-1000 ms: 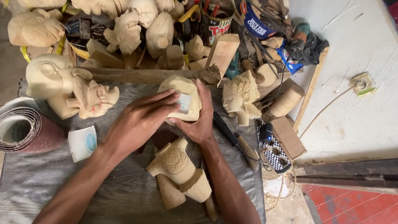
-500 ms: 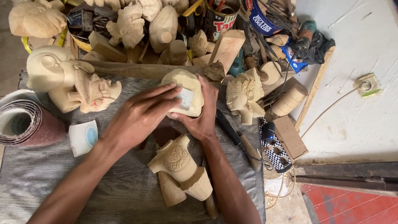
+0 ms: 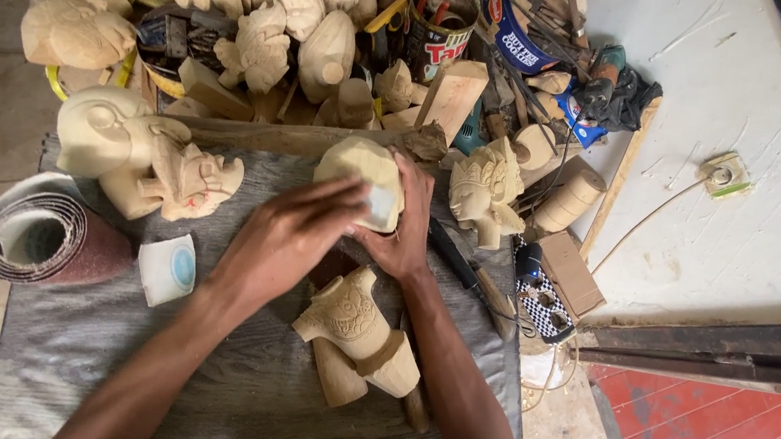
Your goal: Sanding a small wooden carving by hand using a piece of sandpaper to smooth the surface.
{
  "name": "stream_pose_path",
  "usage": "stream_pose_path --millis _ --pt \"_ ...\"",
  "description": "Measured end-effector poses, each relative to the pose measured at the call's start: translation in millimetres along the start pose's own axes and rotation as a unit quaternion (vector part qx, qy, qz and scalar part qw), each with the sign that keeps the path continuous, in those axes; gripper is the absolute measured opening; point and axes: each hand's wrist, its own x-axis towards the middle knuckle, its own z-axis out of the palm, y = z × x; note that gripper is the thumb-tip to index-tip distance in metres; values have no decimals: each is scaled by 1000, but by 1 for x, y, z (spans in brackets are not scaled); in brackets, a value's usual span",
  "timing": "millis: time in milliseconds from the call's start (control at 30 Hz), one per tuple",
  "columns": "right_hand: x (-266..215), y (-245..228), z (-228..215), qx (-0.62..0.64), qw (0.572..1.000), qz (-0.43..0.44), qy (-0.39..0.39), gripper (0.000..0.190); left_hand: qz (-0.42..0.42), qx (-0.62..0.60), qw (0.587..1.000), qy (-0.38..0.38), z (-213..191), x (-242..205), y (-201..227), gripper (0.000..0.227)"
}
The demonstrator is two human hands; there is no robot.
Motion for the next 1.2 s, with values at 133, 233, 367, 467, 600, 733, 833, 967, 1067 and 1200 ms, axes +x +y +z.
stream_pose_path --millis 133,233,367,467,600,733,833,967,1067,1200 --pt "5 -2 -1 -6 1000 -6 -2 105 -1 59 998 15 -5 1 -6 20" --pt "-7 26 -1 -16 1000 -15 1 103 29 15 999 -10 -11 3 7 20" --pt "9 -13 -2 -1 1000 -2 -11 99 9 9 1000 16 -2 -2 -7 18" --pt "17 -27 -3 10 1000 12 -15 102 1 24 999 44 2 -2 -9 19" --pt "18 -28 -4 19 1000 11 -18 103 -5 18 997 74 10 -3 -10 20" --pt "17 -31 -4 23 1000 8 -16 102 -20 8 996 88 -6 5 1 23" --pt "20 -32 -5 32 999 2 -22 102 -22 14 996 81 -7 8 2 19" --pt "18 -30 -6 34 999 1 -23 102 -25 22 997 74 2 4 -4 16" --pt "17 -33 -6 39 999 0 -26 102 -28 18 996 77 -4 5 -2 16" --pt "9 -16 -2 40 999 4 -26 103 -28 39 998 48 3 1 -4 15"
